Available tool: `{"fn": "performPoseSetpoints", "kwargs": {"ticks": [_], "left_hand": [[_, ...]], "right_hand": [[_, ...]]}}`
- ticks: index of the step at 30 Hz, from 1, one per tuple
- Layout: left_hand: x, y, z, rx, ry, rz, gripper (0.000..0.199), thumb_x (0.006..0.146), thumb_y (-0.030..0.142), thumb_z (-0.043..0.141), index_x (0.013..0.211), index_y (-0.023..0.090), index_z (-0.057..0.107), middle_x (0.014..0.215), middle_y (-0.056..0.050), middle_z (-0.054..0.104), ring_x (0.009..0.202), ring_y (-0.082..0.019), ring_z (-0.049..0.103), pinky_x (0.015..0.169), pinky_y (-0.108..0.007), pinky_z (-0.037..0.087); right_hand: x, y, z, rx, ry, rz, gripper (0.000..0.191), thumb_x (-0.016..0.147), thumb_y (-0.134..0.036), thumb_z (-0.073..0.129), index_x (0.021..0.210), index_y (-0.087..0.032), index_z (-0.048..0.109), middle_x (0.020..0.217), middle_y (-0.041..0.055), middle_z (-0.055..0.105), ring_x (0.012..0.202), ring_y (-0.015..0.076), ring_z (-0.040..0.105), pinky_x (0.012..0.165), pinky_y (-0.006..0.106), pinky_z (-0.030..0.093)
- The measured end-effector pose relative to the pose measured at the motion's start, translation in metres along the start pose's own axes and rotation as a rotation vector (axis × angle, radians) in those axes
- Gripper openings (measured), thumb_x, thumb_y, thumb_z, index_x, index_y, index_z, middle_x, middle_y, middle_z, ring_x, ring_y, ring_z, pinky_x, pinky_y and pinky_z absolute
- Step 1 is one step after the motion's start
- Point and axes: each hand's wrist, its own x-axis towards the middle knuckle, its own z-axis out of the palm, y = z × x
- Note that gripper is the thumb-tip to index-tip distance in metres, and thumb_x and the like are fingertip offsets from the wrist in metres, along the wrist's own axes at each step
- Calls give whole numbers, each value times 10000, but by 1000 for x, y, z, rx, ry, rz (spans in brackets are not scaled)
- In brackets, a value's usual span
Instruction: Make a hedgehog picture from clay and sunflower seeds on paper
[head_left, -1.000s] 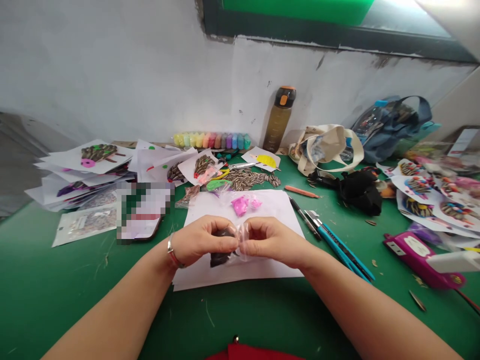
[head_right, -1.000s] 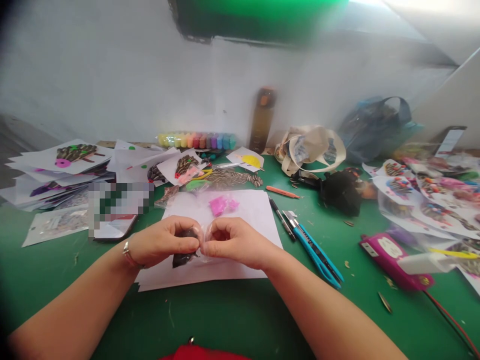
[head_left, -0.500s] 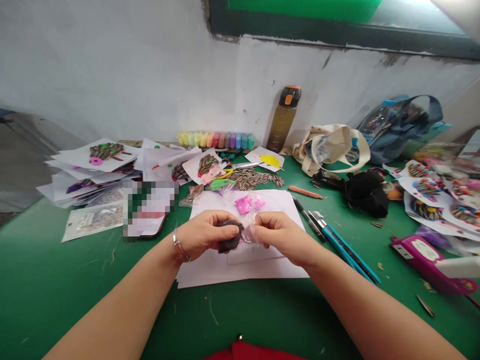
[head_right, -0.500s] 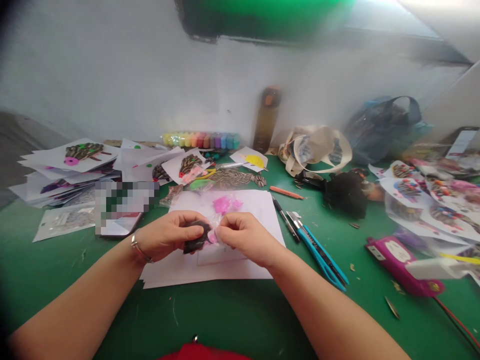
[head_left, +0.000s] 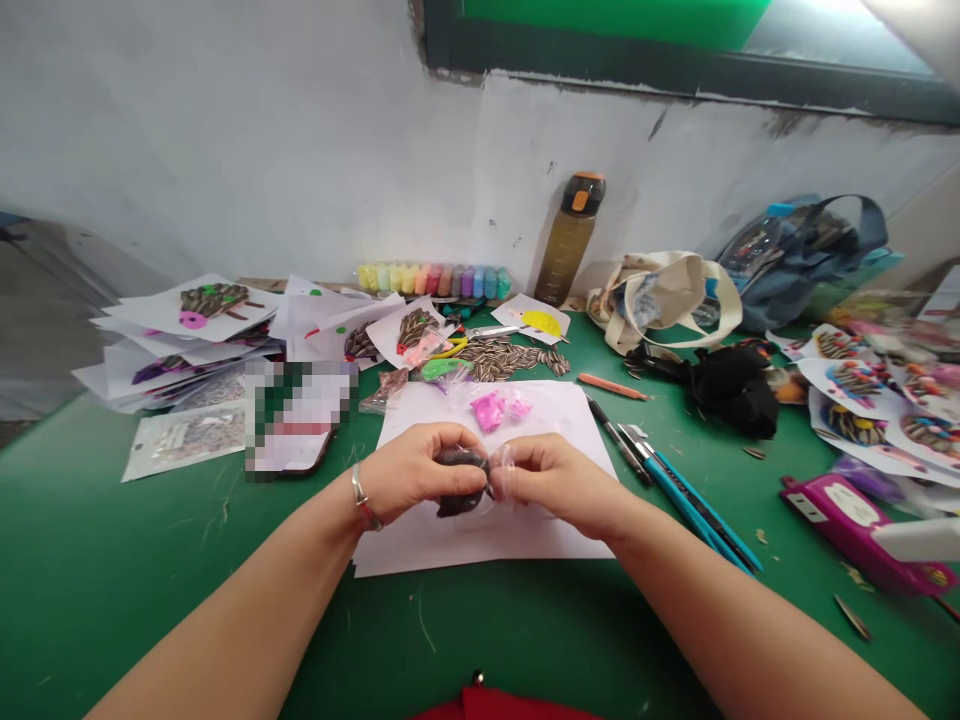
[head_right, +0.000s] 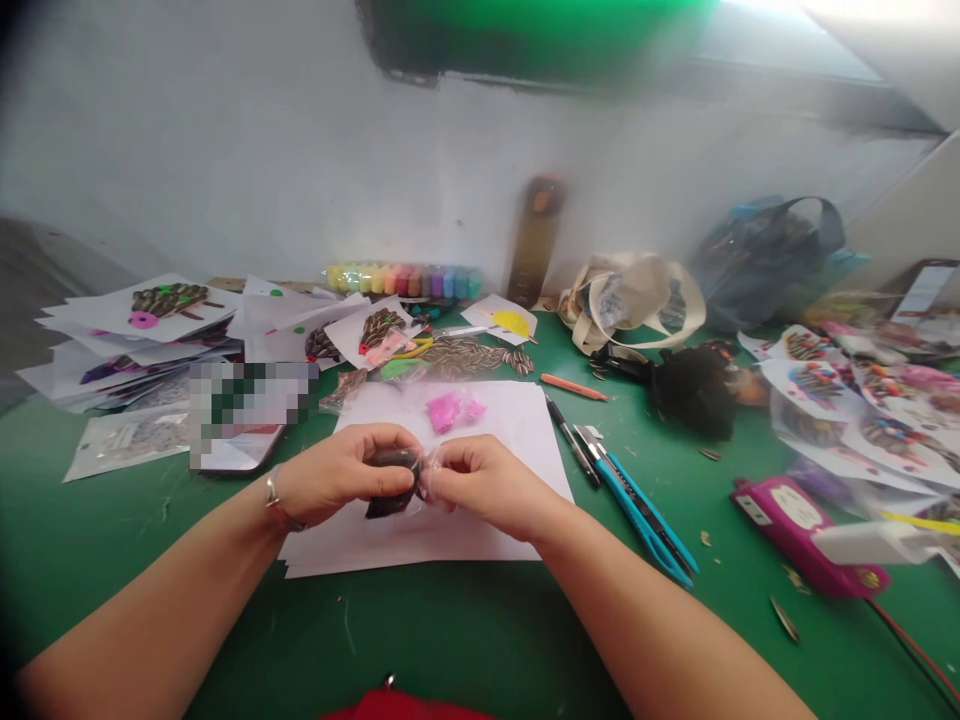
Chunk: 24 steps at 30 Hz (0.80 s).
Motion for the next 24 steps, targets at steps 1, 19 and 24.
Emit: {"fn": "performPoseSetpoints", "kwargs": {"ticks": [1, 19, 24], "left_hand": [[0, 0, 0, 3, -8, -3, 277, 737, 294, 703, 929, 139, 578, 694, -12, 622, 583, -117, 536, 516, -238, 385], [0, 5, 9, 57, 29, 17, 279, 708, 287, 718, 891, 139, 568, 708, -9, 631, 630, -124, 555, 564, -237, 410], [1, 6, 14, 44, 52, 9, 260, 698, 285, 722, 850, 147, 561, 643, 19, 606, 589, -119, 547, 531, -227, 398]], "right_hand": [[0, 1, 0, 6, -12, -4, 165, 808, -254, 605, 686, -143, 624, 630, -8, 572, 610, 103, 502, 597, 228, 384], [2, 5, 2, 77, 69, 28, 163, 743, -252, 632, 631, -144, 583, 565, -29, 537, 526, 80, 445, 522, 215, 321], [4, 6, 4, -8, 138, 54, 87, 676, -192, 576, 605, -160, 536, 531, -59, 442, 509, 71, 365, 481, 208, 258]]}}
